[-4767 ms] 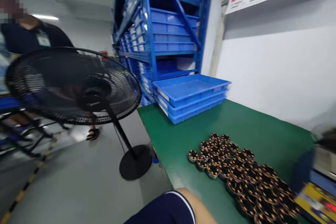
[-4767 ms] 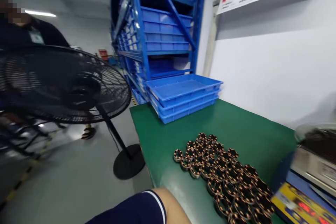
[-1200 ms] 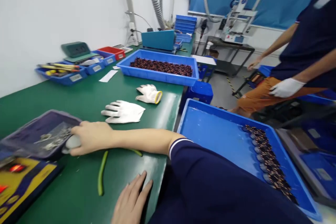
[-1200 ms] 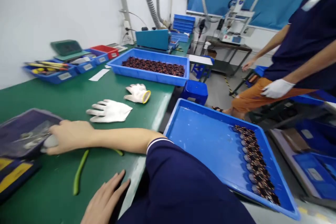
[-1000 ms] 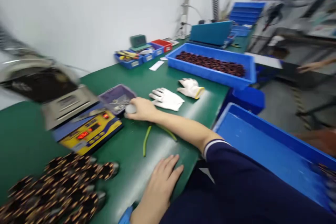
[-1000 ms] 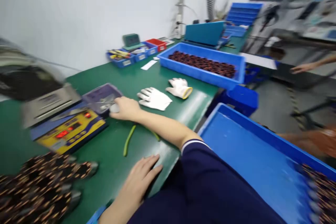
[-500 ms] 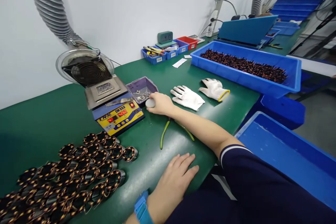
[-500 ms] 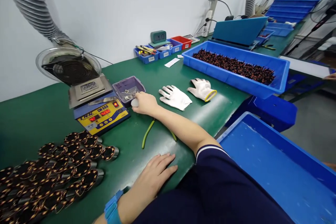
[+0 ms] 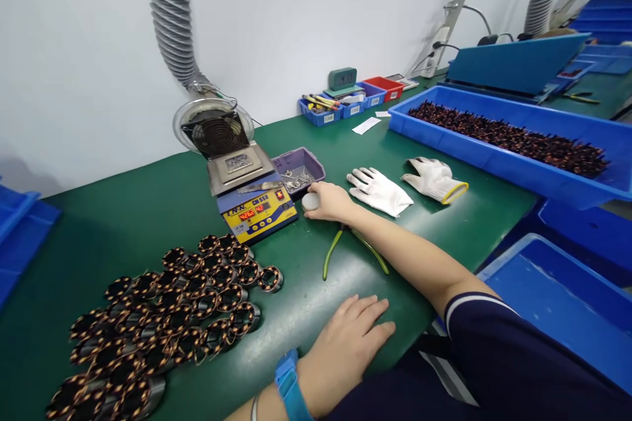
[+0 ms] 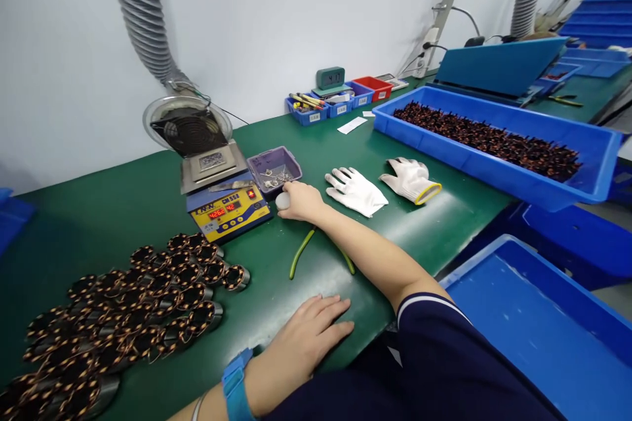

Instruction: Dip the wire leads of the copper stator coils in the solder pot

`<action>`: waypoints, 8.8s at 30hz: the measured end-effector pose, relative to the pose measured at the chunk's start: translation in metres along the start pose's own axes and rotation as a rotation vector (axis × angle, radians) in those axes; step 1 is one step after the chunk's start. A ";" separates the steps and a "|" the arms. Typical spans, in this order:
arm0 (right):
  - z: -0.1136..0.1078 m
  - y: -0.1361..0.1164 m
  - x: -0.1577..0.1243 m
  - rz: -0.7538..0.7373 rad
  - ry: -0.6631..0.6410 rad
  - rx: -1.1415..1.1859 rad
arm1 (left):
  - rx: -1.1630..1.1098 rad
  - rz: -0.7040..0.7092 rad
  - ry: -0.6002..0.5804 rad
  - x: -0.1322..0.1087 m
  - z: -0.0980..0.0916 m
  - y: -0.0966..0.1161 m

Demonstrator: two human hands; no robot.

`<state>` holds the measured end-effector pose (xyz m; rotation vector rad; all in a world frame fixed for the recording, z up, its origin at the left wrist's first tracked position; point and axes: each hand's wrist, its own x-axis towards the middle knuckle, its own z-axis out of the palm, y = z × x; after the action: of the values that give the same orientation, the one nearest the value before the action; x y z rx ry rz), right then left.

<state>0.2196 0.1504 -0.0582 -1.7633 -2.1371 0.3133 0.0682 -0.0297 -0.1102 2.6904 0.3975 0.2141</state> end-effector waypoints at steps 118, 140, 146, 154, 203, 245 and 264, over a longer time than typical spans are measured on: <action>-0.019 -0.051 0.160 0.008 -0.041 0.858 | 0.024 -0.023 0.357 0.026 0.078 -0.033; -0.037 -0.075 0.116 0.143 -0.007 0.737 | 0.298 0.098 0.427 0.029 0.081 -0.033; -0.032 -0.084 0.112 0.162 -0.036 0.820 | 0.350 0.189 0.398 0.021 0.055 -0.030; -0.030 -0.083 0.103 0.195 -0.024 0.873 | 0.372 0.200 0.457 0.020 0.058 -0.031; 0.001 -0.061 -0.081 -0.487 -0.229 0.397 | -0.148 0.058 0.196 0.001 -0.008 0.003; 0.026 -0.057 -0.125 -0.680 -0.233 0.747 | 0.033 -0.420 0.870 -0.076 -0.060 -0.004; 0.016 -0.054 -0.121 -0.736 -0.062 0.742 | 0.275 -0.461 0.747 -0.079 -0.066 -0.002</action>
<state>0.1844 0.0221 -0.0669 -0.5303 -2.1308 0.8134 -0.0212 -0.0277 -0.0586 2.5805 1.3217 1.0918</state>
